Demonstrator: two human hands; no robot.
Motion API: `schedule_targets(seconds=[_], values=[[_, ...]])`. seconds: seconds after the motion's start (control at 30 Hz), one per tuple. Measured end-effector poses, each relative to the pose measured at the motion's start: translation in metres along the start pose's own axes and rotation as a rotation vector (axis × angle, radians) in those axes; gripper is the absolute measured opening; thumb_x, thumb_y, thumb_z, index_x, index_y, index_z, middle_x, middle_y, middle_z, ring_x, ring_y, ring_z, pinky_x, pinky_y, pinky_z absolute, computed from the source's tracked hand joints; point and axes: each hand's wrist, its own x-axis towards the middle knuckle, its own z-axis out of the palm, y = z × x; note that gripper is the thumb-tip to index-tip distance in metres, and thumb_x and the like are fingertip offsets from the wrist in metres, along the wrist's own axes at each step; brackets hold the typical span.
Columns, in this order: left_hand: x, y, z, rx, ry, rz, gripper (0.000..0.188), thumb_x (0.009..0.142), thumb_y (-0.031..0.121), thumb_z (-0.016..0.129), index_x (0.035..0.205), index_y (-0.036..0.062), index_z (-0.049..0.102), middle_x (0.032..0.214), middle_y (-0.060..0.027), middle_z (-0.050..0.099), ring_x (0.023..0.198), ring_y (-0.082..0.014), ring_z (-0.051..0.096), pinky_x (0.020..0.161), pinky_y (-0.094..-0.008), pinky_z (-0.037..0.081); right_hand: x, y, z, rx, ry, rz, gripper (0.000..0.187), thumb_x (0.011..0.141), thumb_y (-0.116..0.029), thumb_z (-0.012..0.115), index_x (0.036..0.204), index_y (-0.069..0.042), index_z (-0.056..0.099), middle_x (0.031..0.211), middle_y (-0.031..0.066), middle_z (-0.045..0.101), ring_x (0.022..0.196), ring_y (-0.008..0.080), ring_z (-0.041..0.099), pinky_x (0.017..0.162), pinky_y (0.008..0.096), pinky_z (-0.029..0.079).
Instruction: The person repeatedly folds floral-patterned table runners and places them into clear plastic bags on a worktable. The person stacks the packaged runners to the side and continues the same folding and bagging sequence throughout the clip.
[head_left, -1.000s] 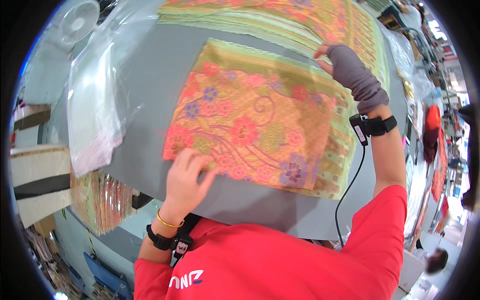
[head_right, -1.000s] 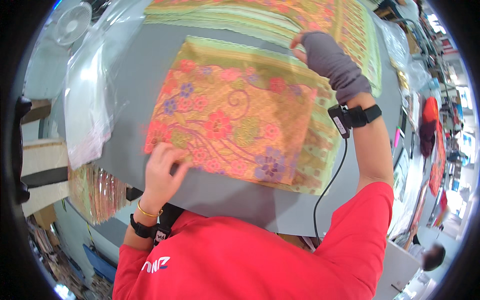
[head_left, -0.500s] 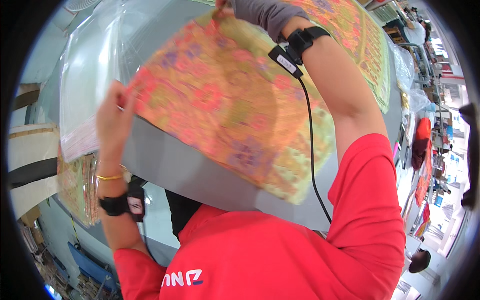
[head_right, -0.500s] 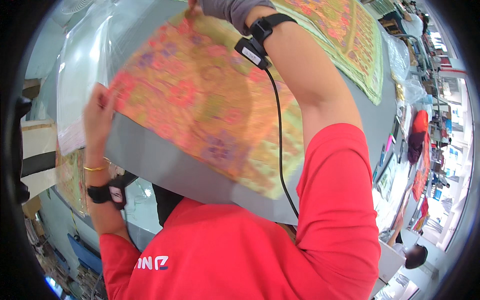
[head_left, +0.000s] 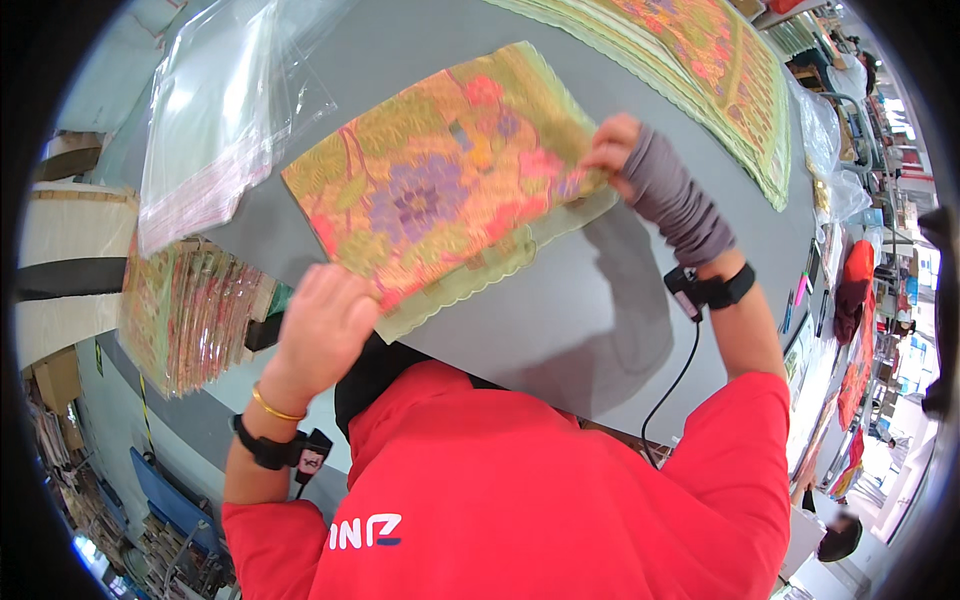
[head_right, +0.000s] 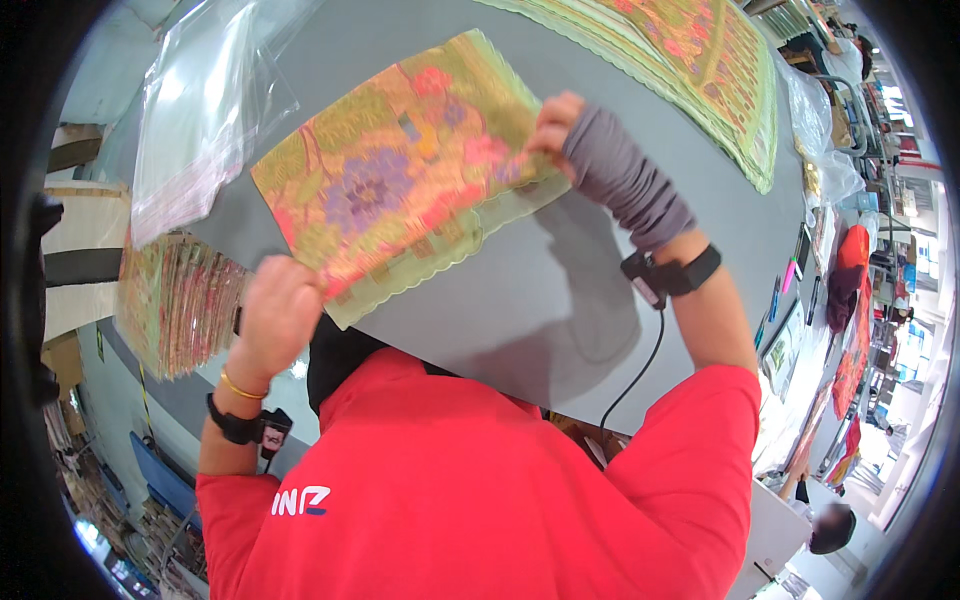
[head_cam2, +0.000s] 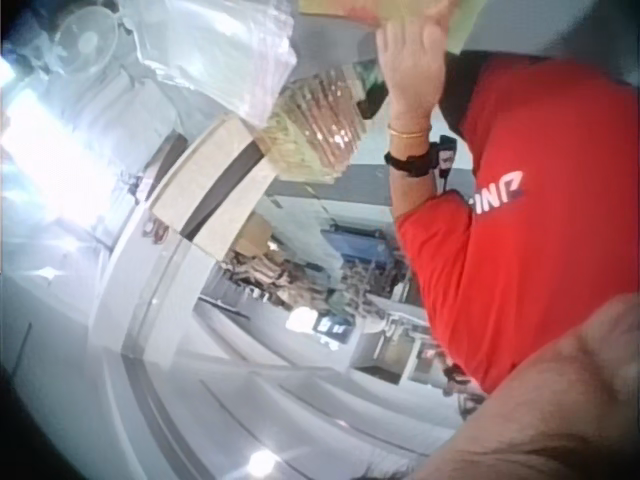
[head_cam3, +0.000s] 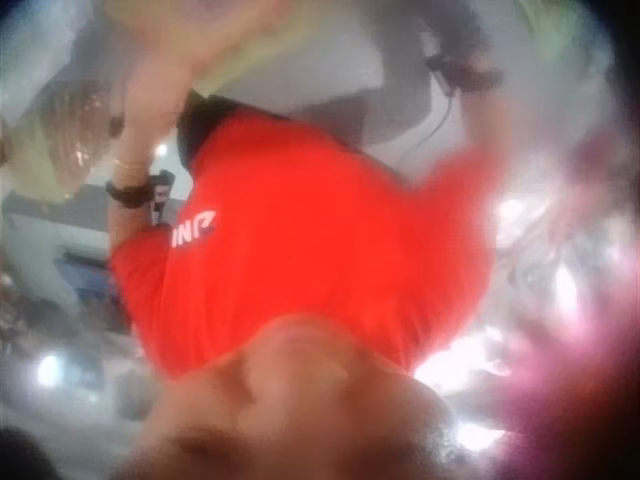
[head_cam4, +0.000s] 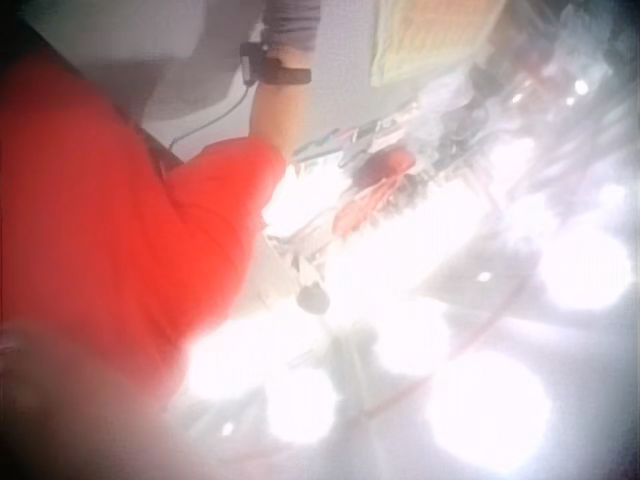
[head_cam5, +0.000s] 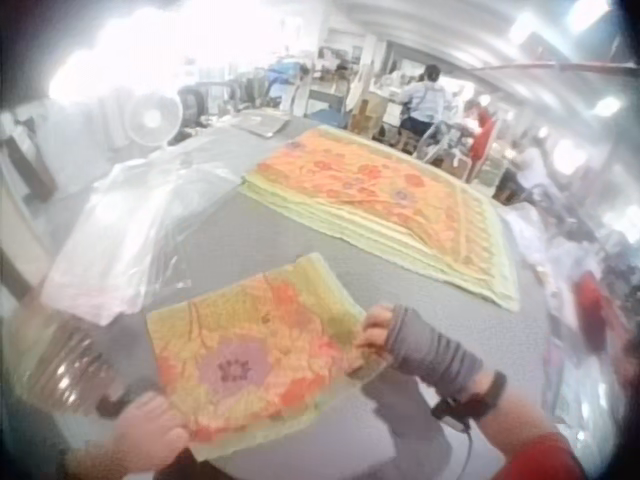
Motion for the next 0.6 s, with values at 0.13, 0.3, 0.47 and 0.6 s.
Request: schedule_targets(seconds=[0.13, 0.3, 0.47, 0.6], values=[[-0.018, 0.027, 0.036, 0.008, -0.102, -0.047, 0.035, 0.084, 0.025, 0.077, 0.106, 0.0032, 0.062, 0.114, -0.0132, 0.061, 0.103, -0.0344, 0.06, 0.091, -0.0451, 0.052, -0.042, -0.019, 0.022, 0.063, -0.065, 0.108, 0.021, 0.087, -0.008, 0.075, 0.107, -0.008, 0.071, 0.11, 0.0094, 0.066, 0.104, 0.0345, 0.062, 0.088, 0.0448, 0.055], [-0.033, 0.026, 0.037, 0.079, -0.16, -0.111, 0.053, 0.087, 0.03, 0.081, 0.128, 0.0014, 0.062, 0.127, -0.0141, 0.059, 0.116, -0.0337, 0.058, 0.101, -0.0431, 0.051, -0.056, -0.032, 0.016, -0.002, -0.094, 0.125, 0.037, 0.089, -0.025, 0.08, 0.12, -0.007, 0.07, 0.115, 0.0098, 0.067, 0.109, 0.0337, 0.061, 0.093, 0.0475, 0.054], [-0.046, 0.015, 0.016, -0.147, -0.148, -0.034, 0.013, 0.086, 0.004, 0.073, 0.098, 0.003, 0.068, 0.106, -0.0079, 0.069, 0.103, -0.0296, 0.066, 0.091, -0.0399, 0.055, -0.072, -0.1, 0.018, -0.164, -0.164, 0.042, 0.013, 0.088, -0.015, 0.067, 0.098, -0.009, 0.061, 0.107, 0.0098, 0.064, 0.108, 0.0299, 0.062, 0.095, 0.0421, 0.049], [-0.041, 0.011, -0.047, -0.619, -0.054, -0.394, 0.015, 0.085, -0.002, 0.067, 0.1, 0.0017, 0.069, 0.101, -0.0104, 0.071, 0.096, -0.0273, 0.069, 0.081, -0.035, 0.055, -0.083, -0.168, -0.026, 0.295, -0.288, 0.358, 0.011, 0.092, -0.013, 0.065, 0.1, -0.005, 0.066, 0.094, 0.0095, 0.067, 0.098, 0.0305, 0.068, 0.085, 0.0423, 0.052]])
